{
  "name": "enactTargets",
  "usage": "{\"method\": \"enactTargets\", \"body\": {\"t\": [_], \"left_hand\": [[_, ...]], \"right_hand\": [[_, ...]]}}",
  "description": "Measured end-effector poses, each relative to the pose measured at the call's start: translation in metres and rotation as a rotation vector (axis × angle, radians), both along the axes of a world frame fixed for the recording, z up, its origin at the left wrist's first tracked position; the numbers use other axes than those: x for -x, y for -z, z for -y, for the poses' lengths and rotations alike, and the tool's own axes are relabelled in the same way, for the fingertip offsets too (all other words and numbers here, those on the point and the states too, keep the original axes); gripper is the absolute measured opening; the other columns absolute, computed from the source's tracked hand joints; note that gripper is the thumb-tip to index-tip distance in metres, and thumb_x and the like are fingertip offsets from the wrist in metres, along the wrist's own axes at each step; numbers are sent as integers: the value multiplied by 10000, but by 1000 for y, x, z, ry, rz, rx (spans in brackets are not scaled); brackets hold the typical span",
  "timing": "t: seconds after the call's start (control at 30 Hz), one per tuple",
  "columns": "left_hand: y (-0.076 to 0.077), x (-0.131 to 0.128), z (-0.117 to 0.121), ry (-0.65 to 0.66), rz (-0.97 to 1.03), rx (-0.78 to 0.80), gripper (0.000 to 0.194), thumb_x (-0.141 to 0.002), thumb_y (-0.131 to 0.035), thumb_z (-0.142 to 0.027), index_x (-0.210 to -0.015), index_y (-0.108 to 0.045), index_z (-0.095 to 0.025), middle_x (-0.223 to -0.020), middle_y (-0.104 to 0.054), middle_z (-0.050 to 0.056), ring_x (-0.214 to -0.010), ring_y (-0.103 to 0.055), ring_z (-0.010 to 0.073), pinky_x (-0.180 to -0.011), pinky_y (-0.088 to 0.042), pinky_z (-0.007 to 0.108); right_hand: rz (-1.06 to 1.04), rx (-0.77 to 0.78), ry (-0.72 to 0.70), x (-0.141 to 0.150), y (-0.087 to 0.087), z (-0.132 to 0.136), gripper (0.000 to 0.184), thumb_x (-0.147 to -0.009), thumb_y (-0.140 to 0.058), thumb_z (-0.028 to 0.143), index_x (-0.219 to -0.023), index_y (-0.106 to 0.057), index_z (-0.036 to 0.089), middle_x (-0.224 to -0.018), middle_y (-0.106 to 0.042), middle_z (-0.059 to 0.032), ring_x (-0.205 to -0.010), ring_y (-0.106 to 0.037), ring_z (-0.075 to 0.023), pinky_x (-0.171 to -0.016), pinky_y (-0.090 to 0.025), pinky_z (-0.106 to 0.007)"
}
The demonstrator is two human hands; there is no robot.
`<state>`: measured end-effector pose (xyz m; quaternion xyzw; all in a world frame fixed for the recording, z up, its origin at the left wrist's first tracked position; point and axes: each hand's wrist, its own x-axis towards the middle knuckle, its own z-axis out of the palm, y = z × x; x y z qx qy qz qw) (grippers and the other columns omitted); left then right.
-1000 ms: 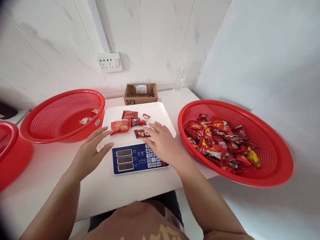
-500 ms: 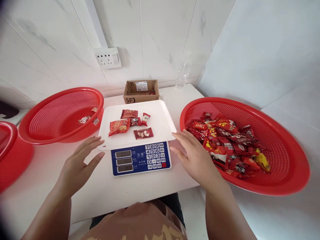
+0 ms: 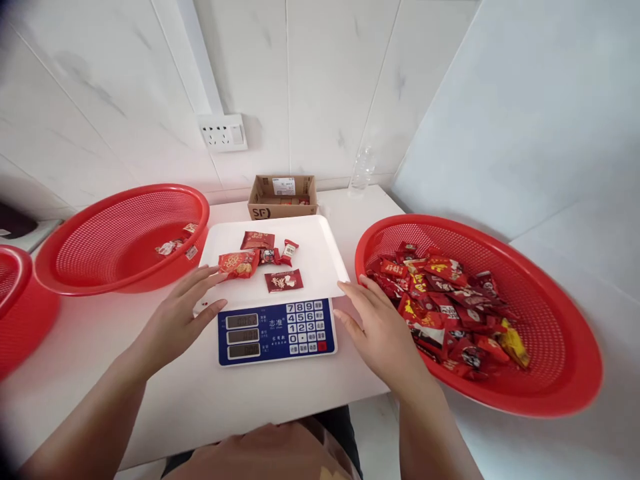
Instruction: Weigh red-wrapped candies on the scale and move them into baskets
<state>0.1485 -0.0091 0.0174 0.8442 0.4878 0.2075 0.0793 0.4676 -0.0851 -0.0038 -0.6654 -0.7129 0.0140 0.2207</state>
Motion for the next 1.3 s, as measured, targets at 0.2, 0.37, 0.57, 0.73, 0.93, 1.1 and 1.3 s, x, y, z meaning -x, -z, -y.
{"method": "enactTargets", "body": {"t": [0.2,0.37,0.57,0.73,0.93,1.1,1.3], "left_hand": [[-9,-23,-27,131,-90,61,439,-912,-409,-408,-1298,-482,-215,-1402,-465,79,-1340,-339,272,-1080,-349,494],[-13,-35,-35,159,-66,71,366,-911,-407,-387,-1177,-567,-194,-1282,-547,98,-1195,-487,247,-1018,-414,437],[-21,-56,-47,137,-78,80,386,-907,-401,-379,-1201,-562,-188,-1265,-539,110,-1196,-472,257,-1003,-415,424],[-22,-79,-68,151,-154,80,274,-823,-479,-215,-1031,-643,-145,-1126,-575,135,-1131,-489,287,-968,-410,442],[-26,-88,-76,136,-107,64,139,-707,-574,-158,-843,-601,-174,-1020,-601,93,-1043,-517,271,-903,-421,406],[-43,-74,-52,46,110,108,90,-800,-499,-250,-877,-478,-208,-868,-635,43,-805,-594,202,-694,-482,330],[-20,-13,-7,-70,832,618,572,-666,-729,-411,-1160,-457,-314,-768,-644,-34,-762,-637,192,-687,-530,310]], "right_hand": [[-22,42,-13,0,-5,2,427,-910,-427,409,-1239,-561,173,-1271,-603,-119,-1298,-423,-309,-975,-450,-508],[-37,52,-23,-1,-5,2,453,-910,-424,414,-1248,-559,146,-1287,-590,-127,-1306,-411,-303,-998,-431,-503],[-49,63,-33,-1,-4,0,459,-908,-420,396,-1250,-564,126,-1300,-579,-134,-1321,-389,-297,-1029,-399,-492],[-57,52,-26,0,-1,1,460,-909,-421,407,-1255,-564,140,-1299,-581,-128,-1319,-392,-295,-1033,-394,-495],[-83,37,-15,0,2,1,426,-902,-438,382,-1246,-571,169,-1284,-594,-113,-1315,-397,-293,-1030,-394,-498],[-153,38,-20,2,-2,2,394,-885,-484,354,-1230,-589,195,-1271,-606,-96,-1324,-385,-296,-1045,-373,-509],[-316,154,-54,-14,-37,13,409,-887,-498,386,-1269,-559,252,-1338,-558,-54,-1262,-475,-233,-1053,-385,-431]]}}
